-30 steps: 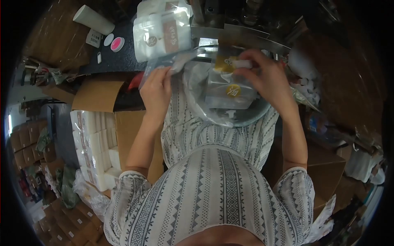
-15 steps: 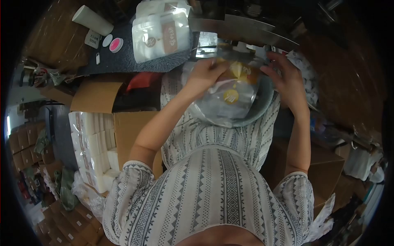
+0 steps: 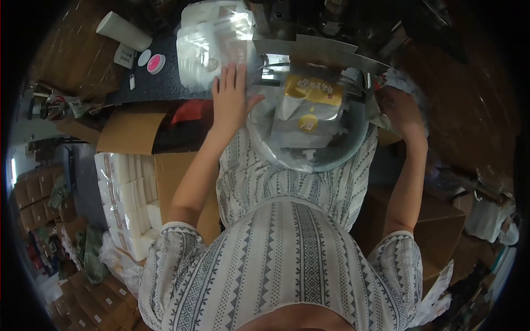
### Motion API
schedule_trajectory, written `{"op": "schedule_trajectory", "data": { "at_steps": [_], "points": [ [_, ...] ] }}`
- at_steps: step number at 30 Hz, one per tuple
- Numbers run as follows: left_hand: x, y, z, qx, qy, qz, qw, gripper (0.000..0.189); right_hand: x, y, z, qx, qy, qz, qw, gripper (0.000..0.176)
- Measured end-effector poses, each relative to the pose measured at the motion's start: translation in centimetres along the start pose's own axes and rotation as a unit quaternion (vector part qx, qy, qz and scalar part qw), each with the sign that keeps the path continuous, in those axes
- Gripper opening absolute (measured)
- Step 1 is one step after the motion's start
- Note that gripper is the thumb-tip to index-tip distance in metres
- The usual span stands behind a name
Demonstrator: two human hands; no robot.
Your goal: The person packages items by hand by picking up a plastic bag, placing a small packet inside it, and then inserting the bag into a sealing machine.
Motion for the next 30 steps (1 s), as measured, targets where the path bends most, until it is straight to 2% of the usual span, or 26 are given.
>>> {"op": "schedule_trajectory", "data": {
  "at_steps": [1,2,3,4,5,6,7,8,10,12,14,15,16,17,18,20,21,23,25,27,29,30],
  "points": [
    [0.3,0.4,-0.8,-0.037,-0.003,-0.021,0.999,0.062,0.0,0.5,0.0,0.020,0.015,-0.008,1.000,0.020],
    [0.6,0.3,-1.3,-0.038,-0.006,-0.023,0.999,0.062,0.0,0.8,-0.1,0.039,0.026,-0.018,0.999,0.021],
    [1.3,-0.2,-1.6,-0.004,-0.003,-0.023,1.000,0.051,0.0,0.7,-0.5,0.036,0.023,-0.018,0.999,0.021],
    [2.0,-0.6,-1.9,0.031,0.002,-0.023,0.999,0.040,0.4,0.2,-0.8,0.050,0.073,-0.054,0.995,0.021],
    [2.8,-0.8,-2.0,0.031,0.002,-0.025,0.999,0.040,0.8,-0.3,-1.1,0.065,0.125,-0.089,0.986,0.021],
    [3.6,-1.0,-2.0,0.038,-0.003,-0.082,0.996,0.027,0.9,-0.7,-1.3,0.064,0.125,-0.090,0.986,0.021],
    [4.4,-1.0,-2.1,0.046,-0.007,-0.139,0.989,0.015,1.1,-1.0,-1.7,0.045,0.187,-0.054,0.980,0.021],
    [5.1,-0.5,-2.3,0.046,-0.007,-0.138,0.989,0.015,1.3,-1.0,-1.9,0.026,0.247,-0.016,0.968,0.022],
    [6.5,0.8,-2.9,0.051,0.061,-0.148,0.986,0.007,1.1,-0.8,-1.9,0.015,0.248,-0.034,0.968,0.024],
    [7.0,1.9,-3.4,0.038,0.062,-0.149,0.986,0.007,1.0,-0.9,-1.7,0.006,0.245,-0.053,0.968,0.025],
    [7.2,2.8,-3.7,0.026,0.064,-0.151,0.986,0.007,1.4,-1.5,-1.6,0.048,0.274,-0.128,0.952,0.025],
    [7.4,3.2,-3.7,0.013,0.069,-0.159,0.985,0.006,1.7,-2.3,-1.8,0.051,0.274,-0.128,0.952,0.025],
    [7.5,3.6,-3.6,-0.001,0.075,-0.167,0.983,0.006,2.0,-3.5,-2.1,0.039,0.227,0.025,0.973,0.023],
    [7.6,4.1,-3.5,-0.001,0.075,-0.166,0.983,0.006,1.8,-4.6,-2.3,0.024,0.174,0.178,0.968,0.022],
    [7.8,4.8,-3.4,-0.019,0.078,-0.171,0.982,0.007,1.3,-5.7,-2.3,0.023,0.174,0.179,0.968,0.022],
    [8.4,6.1,-3.4,-0.041,0.079,-0.176,0.980,0.008,0.1,-8.4,-2.5,0.214,0.132,0.204,0.946,0.019],
    [8.9,6.8,-3.4,-0.051,0.066,-0.183,0.980,0.008,-0.4,-9.3,-2.5,0.212,0.133,0.204,0.946,0.019],
    [9.0,7.3,-3.3,-0.059,0.054,-0.189,0.979,0.009,-1.1,-10.9,-2.3,0.306,0.110,0.167,0.931,0.020],
    [8.2,7.4,-3.4,-0.107,-0.042,-0.267,0.957,0.009,-1.4,-11.2,-2.1,0.321,0.086,0.173,0.927,0.021],
    [7.4,7.7,-3.3,-0.105,-0.077,-0.290,0.948,0.010,-1.7,-11.2,-1.9,0.333,0.062,0.178,0.924,0.022],
    [6.1,8.2,-2.8,-0.105,-0.112,-0.316,0.936,0.012,-2.1,-10.4,-1.5,0.243,-0.001,0.265,0.933,0.024],
    [5.3,8.5,-2.4,-0.082,-0.153,-0.398,0.901,0.014,-2.3,-10.0,-1.3,0.243,-0.002,0.264,0.933,0.024]
  ]
}}
Point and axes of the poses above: each hand's wrist, its own z-axis towards the middle knuckle, its own x-axis out of the back of the hand, y = z × x, the point moved 2 cm from there along z, towards the middle knuckle, and after that the axes turned 12 degrees about -y, right-handed, at the moved point
